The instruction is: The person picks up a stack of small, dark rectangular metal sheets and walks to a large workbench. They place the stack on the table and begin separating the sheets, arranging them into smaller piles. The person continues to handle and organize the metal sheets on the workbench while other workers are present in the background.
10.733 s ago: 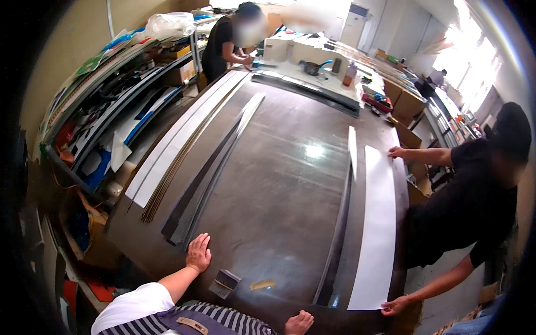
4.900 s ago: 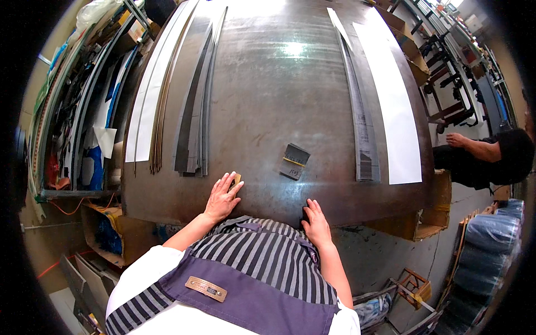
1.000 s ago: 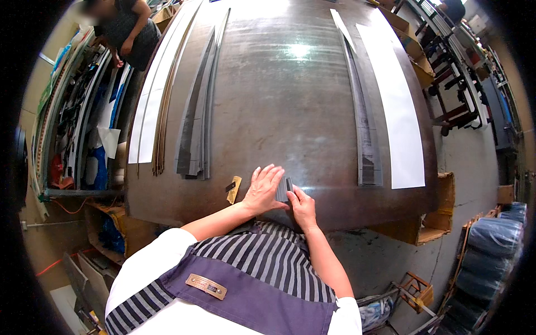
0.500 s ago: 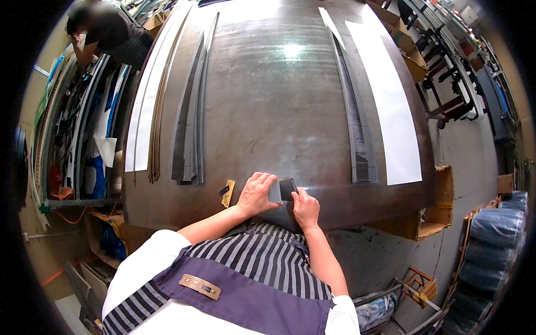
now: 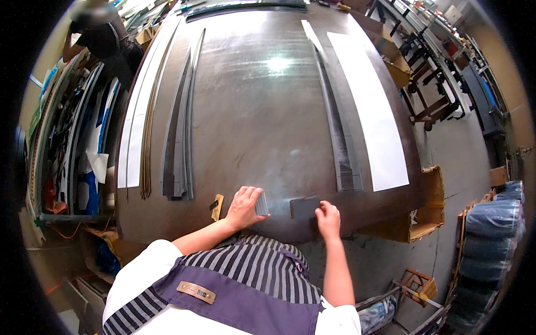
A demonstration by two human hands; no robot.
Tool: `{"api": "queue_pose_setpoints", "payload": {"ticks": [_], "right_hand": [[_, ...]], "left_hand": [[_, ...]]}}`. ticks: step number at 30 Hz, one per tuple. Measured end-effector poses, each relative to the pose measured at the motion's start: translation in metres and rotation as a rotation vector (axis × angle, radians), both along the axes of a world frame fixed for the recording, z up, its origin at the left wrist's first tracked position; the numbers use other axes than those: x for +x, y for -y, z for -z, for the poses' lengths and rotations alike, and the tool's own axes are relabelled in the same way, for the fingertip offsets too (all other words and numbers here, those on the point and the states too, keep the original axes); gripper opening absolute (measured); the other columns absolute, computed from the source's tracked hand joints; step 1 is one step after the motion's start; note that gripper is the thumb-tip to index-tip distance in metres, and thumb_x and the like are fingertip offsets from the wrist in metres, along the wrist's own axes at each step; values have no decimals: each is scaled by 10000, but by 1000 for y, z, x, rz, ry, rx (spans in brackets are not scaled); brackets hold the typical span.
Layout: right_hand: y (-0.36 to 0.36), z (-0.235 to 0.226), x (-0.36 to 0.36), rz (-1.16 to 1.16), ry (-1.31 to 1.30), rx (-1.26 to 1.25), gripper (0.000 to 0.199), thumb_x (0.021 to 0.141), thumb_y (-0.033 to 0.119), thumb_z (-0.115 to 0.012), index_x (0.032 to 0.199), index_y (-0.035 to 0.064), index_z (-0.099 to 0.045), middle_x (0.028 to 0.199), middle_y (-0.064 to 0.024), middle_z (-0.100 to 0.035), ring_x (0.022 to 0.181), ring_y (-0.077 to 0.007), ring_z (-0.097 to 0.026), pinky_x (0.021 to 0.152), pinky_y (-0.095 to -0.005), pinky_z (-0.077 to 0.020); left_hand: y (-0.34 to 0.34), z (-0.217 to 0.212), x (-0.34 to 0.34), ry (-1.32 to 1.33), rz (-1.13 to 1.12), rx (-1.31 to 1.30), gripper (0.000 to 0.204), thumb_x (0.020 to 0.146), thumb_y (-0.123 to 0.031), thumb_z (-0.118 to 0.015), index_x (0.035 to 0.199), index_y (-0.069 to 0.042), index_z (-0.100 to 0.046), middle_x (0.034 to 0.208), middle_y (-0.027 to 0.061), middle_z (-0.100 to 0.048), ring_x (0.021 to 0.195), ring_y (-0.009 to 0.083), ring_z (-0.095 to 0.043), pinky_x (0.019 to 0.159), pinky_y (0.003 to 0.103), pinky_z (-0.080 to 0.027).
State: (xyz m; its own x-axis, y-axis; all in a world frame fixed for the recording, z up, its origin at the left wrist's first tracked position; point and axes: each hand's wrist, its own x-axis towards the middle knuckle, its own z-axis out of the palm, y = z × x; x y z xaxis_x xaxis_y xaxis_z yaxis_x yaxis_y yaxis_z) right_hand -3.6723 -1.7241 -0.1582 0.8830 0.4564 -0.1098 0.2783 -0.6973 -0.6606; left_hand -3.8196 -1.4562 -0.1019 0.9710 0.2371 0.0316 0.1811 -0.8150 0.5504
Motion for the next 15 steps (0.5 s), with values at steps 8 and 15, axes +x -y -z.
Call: {"api": "queue_pose_setpoints", "payload": {"ticks": [8,15], "right_hand": [[-26,4,-41,58,286,-58,401,774,178,-695,1133,38,-582,1027,-140,-503,984,-326,-483,867,-416,-421],[-15,23,-44,77,414,-48,439,695,201,-708,1086,35,-596,1023,-143,-513,977,-343,-475,875,-443,-403]], "left_hand": [[-14,-12,-14,-37,91,73,1017,549,-310,-834,1398,-88,-319,1355,153,-378,1274,340,-349,1025,453,-341],[-25,9,32,102,-11,-44,842,619,-313,-804,1315,-43,-414,1120,155,-523,1042,352,-491,914,425,-450]]}}
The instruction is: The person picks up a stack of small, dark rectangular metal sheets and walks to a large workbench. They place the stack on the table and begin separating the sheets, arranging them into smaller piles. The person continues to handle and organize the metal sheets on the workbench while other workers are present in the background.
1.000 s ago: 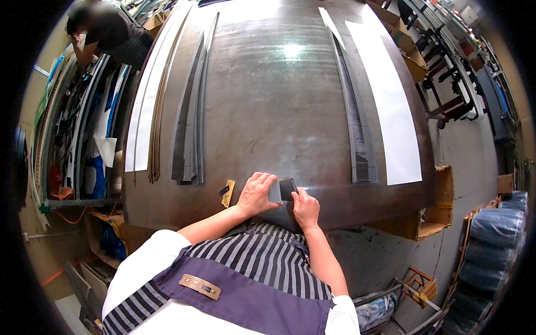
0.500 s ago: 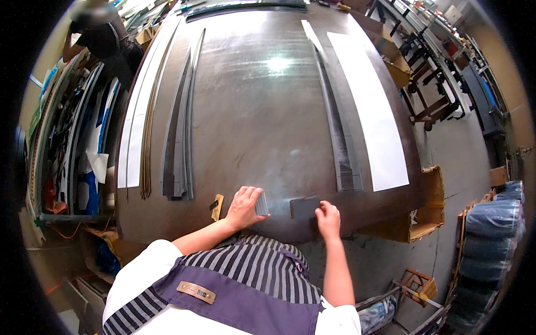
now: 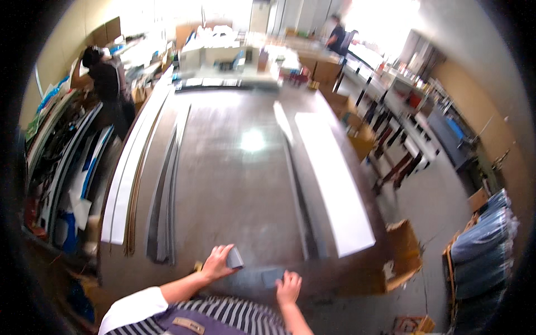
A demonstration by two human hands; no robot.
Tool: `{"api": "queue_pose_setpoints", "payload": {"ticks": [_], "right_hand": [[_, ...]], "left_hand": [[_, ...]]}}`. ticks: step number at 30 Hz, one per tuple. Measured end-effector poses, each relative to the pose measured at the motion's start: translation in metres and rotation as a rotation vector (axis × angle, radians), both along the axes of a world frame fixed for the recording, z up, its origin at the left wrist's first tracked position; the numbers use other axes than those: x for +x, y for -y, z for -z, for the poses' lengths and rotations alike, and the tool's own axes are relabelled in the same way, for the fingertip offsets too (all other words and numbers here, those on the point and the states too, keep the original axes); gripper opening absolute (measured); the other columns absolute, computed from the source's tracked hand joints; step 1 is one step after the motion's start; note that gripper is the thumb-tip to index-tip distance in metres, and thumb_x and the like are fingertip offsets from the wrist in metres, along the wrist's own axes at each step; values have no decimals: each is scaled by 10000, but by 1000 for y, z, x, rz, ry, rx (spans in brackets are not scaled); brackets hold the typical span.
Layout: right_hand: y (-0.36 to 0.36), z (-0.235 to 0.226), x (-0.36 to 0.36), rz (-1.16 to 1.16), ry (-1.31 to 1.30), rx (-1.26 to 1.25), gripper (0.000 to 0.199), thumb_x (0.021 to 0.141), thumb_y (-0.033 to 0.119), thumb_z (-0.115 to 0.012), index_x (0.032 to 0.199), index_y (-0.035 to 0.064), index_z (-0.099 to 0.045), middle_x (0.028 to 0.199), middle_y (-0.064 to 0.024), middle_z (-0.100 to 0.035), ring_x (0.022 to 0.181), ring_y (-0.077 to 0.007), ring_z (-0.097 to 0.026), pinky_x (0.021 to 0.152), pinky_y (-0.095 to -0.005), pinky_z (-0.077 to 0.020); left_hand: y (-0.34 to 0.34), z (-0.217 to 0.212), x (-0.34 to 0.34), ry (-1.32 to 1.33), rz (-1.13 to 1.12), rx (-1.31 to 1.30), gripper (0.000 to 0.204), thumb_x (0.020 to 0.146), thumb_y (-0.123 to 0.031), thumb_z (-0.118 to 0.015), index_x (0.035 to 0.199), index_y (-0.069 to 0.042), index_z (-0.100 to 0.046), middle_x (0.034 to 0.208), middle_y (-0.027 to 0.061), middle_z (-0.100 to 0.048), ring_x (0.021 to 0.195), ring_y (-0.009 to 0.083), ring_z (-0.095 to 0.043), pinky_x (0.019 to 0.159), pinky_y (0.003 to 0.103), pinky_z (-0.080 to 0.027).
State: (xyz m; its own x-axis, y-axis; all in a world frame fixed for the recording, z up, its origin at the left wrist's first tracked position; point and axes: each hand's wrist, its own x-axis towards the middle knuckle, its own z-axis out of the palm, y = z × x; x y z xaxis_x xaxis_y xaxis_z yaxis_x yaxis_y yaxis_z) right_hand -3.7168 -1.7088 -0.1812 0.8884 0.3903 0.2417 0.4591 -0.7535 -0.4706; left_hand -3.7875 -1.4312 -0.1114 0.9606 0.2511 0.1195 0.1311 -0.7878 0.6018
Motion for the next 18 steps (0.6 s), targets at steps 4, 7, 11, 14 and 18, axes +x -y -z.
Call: {"api": "queue_pose_setpoints", "payload": {"ticks": [4,7,11,14,18], "right_hand": [[-16,-1,1,-20,-51,-58,439,647,210,-780,1024,55,-617,997,-114,-549,961,-317,-501,851,-412,-425],[-14,-11,1,-16,-6,-24,322,736,184,-703,1017,59,-608,986,-130,-546,937,-329,-507,842,-420,-443],[-21,-22,-2,-37,176,42,190,862,221,-588,987,78,-587,897,-164,-590,824,-361,-565,775,-442,-477],[-18,-6,3,10,43,51,305,714,196,-727,956,58,-603,952,-136,-564,911,-331,-530,818,-414,-454],[-15,9,5,105,-153,113,342,619,147,-797,862,38,-582,937,-126,-548,889,-301,-539,805,-387,-457]], "left_hand": [[-45,-13,44,72,-266,57,895,629,-338,-806,1364,-71,-372,1122,157,-519,1038,347,-488,894,438,-462],[-58,-31,101,61,-390,-17,922,647,-345,-790,1419,-174,-315,1172,158,-495,1088,346,-481,885,444,-474],[-82,-7,133,-380,-376,27,916,703,-449,-738,1456,-310,-235,1313,187,-396,1217,361,-428,956,475,-419],[-94,11,127,-324,-386,-61,933,710,-465,-735,1468,-300,-216,1379,214,-331,1270,374,-368,1028,466,-339],[-67,15,94,235,-339,143,846,721,-348,-732,1407,-94,-307,1351,218,-353,1280,381,-323,1053,471,-283]]}}
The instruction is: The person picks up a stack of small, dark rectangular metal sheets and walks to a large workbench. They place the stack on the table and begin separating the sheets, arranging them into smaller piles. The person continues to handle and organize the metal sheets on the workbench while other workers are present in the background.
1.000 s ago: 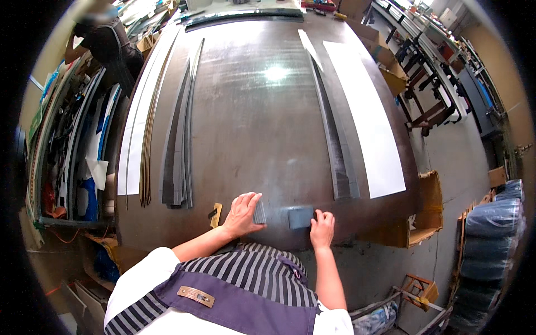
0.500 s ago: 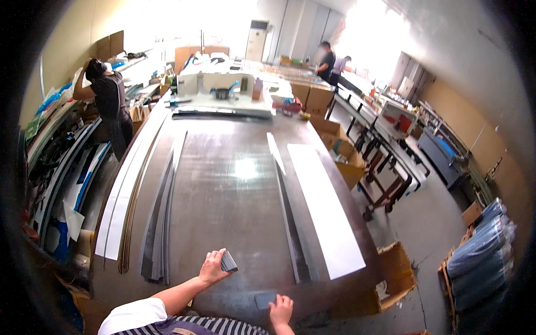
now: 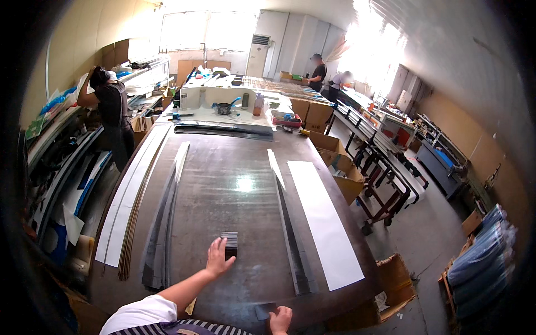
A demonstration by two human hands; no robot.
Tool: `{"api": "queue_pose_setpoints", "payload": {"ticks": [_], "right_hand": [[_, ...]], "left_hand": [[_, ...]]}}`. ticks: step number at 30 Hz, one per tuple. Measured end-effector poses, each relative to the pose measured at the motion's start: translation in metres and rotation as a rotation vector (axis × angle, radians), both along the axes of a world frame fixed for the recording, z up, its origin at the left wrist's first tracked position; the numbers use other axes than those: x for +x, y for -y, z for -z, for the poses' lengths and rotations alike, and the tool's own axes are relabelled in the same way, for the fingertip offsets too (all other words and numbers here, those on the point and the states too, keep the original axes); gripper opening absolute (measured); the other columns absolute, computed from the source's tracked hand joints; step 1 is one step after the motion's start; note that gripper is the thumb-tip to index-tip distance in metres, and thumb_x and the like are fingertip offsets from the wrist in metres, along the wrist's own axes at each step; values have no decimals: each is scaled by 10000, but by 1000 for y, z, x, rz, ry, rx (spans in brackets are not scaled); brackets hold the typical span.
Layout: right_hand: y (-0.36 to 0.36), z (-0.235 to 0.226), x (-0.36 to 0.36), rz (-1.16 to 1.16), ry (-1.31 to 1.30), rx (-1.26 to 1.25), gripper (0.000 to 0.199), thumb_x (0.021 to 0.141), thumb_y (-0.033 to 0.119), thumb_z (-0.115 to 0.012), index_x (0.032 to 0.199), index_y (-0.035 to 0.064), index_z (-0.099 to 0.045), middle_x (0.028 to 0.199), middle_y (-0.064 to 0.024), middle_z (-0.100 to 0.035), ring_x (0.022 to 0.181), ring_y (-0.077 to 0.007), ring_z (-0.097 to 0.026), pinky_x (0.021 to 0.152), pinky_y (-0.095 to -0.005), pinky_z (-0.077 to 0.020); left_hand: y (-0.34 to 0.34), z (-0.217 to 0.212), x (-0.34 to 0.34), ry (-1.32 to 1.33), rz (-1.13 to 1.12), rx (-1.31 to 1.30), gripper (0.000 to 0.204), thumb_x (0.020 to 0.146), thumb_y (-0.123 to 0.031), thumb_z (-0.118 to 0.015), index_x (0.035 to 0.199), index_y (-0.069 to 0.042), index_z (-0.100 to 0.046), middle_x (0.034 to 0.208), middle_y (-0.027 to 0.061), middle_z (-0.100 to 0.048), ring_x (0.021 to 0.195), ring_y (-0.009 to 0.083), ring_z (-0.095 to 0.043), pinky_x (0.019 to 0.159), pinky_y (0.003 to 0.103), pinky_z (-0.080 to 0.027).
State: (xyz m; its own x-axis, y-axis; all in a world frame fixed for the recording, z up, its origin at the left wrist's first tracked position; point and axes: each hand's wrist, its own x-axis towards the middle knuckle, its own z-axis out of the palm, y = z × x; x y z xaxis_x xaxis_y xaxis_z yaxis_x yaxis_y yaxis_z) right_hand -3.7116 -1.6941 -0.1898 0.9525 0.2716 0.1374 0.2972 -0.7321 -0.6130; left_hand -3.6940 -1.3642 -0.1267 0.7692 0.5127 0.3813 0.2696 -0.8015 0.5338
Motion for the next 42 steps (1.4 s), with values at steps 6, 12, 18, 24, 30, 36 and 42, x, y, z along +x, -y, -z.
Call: {"api": "queue_pose_setpoints", "payload": {"ticks": [6,12,18,24,30,36,42], "right_hand": [[-40,3,-6,-83,-170,172,298,648,141,-774,867,24,-608,893,-135,-578,856,-306,-567,761,-390,-475],[-72,-38,0,-150,-534,420,195,722,108,-762,848,20,-641,798,-50,-661,726,-116,-621,664,-261,-504],[-72,-124,-13,-122,-975,1221,123,820,5,-675,935,24,-636,842,-37,-672,756,-126,-633,705,-258,-519],[-67,-125,-25,-129,-335,567,195,838,211,-690,901,45,-611,755,-102,-668,697,-226,-662,626,-328,-508],[-9,-38,6,-147,40,-735,215,826,305,-627,860,106,-553,687,-160,-657,665,-338,-667,615,-447,-527],[-10,-83,-6,-139,96,-627,60,833,158,-534,816,104,-553,676,-139,-665,678,-316,-681,623,-414,-541],[5,-75,13,84,-103,-440,225,800,249,-666,889,54,-595,757,-188,-664,748,-324,-668,674,-407,-519]], "left_hand": [[65,17,-94,-149,457,-296,600,735,-237,-720,1242,-30,-474,1258,242,-434,1182,397,-440,1013,422,-383],[79,-8,-131,-211,387,-307,666,785,-336,-700,1299,-13,-425,1267,228,-441,1189,391,-441,1009,423,-386],[89,-54,-125,-479,532,-981,353,891,-349,-615,997,-14,-646,888,137,-676,835,164,-637,777,322,-493],[145,-67,-133,-375,684,-1077,411,917,-411,-559,904,-12,-658,817,170,-679,737,238,-656,697,340,-498],[142,-46,-137,-619,981,-708,387,923,-369,-518,1116,-46,-609,1037,162,-655,969,321,-624,838,396,-489],[136,-43,-141,-526,874,-755,357,915,-322,-544,1131,-43,-594,1026,152,-660,944,300,-637,824,379,-498],[131,-61,-136,-544,698,-978,392,914,-322,-580,1184,-39,-564,1033,104,-656,916,200,-641,807,318,-513]]}}
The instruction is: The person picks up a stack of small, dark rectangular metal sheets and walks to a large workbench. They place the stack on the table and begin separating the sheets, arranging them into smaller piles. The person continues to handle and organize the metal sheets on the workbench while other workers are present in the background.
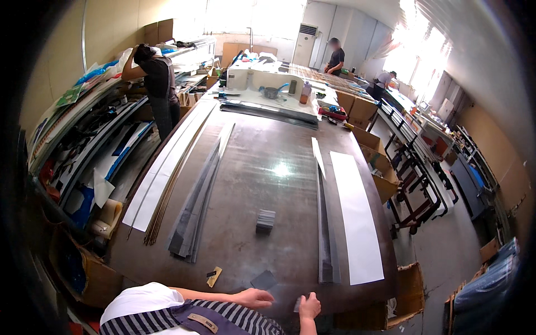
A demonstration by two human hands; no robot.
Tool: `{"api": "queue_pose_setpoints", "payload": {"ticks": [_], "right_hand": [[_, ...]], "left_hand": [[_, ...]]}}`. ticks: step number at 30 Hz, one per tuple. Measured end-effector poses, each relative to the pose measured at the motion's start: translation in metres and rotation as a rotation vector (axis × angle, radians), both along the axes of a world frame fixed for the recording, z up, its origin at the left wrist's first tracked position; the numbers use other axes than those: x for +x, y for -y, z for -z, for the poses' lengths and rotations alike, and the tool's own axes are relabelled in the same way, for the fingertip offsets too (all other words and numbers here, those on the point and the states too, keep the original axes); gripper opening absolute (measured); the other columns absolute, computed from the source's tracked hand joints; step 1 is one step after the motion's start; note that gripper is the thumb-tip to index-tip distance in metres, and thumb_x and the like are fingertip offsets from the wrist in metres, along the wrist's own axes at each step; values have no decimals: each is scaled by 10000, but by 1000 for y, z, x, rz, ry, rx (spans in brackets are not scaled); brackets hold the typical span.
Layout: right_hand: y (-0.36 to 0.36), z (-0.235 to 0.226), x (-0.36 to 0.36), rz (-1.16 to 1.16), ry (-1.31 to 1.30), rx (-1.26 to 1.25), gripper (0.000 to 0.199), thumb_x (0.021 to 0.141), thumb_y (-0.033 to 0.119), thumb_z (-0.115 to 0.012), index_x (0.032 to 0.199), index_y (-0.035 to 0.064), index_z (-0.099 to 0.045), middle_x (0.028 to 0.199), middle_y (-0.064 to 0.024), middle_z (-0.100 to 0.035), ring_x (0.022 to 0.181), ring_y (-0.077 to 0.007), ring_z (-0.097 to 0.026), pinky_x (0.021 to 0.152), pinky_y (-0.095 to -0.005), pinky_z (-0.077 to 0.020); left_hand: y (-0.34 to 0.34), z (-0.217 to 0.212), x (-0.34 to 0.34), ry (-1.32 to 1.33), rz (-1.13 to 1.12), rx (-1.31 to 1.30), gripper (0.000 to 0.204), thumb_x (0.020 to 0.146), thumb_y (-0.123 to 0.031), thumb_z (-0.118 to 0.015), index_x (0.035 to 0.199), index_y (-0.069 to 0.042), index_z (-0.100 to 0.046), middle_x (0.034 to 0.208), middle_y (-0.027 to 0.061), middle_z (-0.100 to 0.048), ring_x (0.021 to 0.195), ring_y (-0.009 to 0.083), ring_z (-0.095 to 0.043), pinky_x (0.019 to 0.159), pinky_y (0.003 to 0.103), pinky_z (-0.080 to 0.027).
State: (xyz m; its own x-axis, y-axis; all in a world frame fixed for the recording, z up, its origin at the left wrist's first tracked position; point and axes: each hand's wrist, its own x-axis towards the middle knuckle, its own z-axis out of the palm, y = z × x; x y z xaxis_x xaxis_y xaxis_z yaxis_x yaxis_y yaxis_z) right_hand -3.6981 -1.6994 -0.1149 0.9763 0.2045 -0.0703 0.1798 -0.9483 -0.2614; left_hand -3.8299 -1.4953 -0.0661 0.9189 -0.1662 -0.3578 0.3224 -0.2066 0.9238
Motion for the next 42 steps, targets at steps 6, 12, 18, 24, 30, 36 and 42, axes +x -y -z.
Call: {"api": "queue_pose_setpoints", "payload": {"ticks": [6,12,18,24,30,36,42], "right_hand": [[-34,-25,-47,-65,-858,1259,382,995,349,-437,946,25,-633,805,-10,-613,705,-73,-549,630,-226,-461],[-50,-56,-66,13,-1070,1105,531,977,478,-392,1071,-6,-588,921,-54,-629,810,-119,-595,692,-246,-488],[-51,-46,-67,84,-1057,1084,551,982,486,-360,1047,-4,-602,908,-72,-643,832,-146,-618,710,-268,-493],[-46,-12,-62,-37,-956,969,526,980,478,-376,979,15,-625,845,-52,-647,821,-149,-622,692,-306,-495],[-64,-38,-57,392,-1248,1319,310,944,418,-496,915,128,-603,721,-1,-573,623,-134,-573,516,-275,-452],[-67,21,-17,-204,-420,758,300,931,342,-555,997,50,-579,769,-53,-569,727,-162,-567,640,-313,-459],[-86,24,-24,-420,-94,245,479,776,294,-712,1182,85,-566,1048,-128,-524,1005,-309,-500,878,-401,-443]], "left_hand": [[1,-13,11,-113,-151,-584,438,879,-354,-652,1109,-6,-516,945,65,-619,854,133,-610,763,271,-509],[-8,-38,10,-256,-136,-595,351,898,-348,-628,968,-15,-542,858,29,-600,776,89,-587,698,230,-499],[-11,-48,10,-304,-142,-641,359,922,-333,-589,1013,14,-572,909,42,-619,812,101,-595,738,241,-504],[-13,-33,8,247,-128,-6,219,875,-190,-622,974,5,-601,856,91,-625,804,149,-628,741,271,-504],[-13,-16,18,672,-187,259,142,866,-60,-549,1003,-28,-568,806,73,-588,754,218,-607,676,333,-494],[-51,42,23,250,-515,-133,196,919,-192,-564,1014,-28,-615,962,80,-637,887,132,-580,797,287,-471],[-87,72,2,213,-787,534,511,769,-51,-562,1266,-21,-449,1193,190,-490,1149,369,-452,1013,413,-360]]}}
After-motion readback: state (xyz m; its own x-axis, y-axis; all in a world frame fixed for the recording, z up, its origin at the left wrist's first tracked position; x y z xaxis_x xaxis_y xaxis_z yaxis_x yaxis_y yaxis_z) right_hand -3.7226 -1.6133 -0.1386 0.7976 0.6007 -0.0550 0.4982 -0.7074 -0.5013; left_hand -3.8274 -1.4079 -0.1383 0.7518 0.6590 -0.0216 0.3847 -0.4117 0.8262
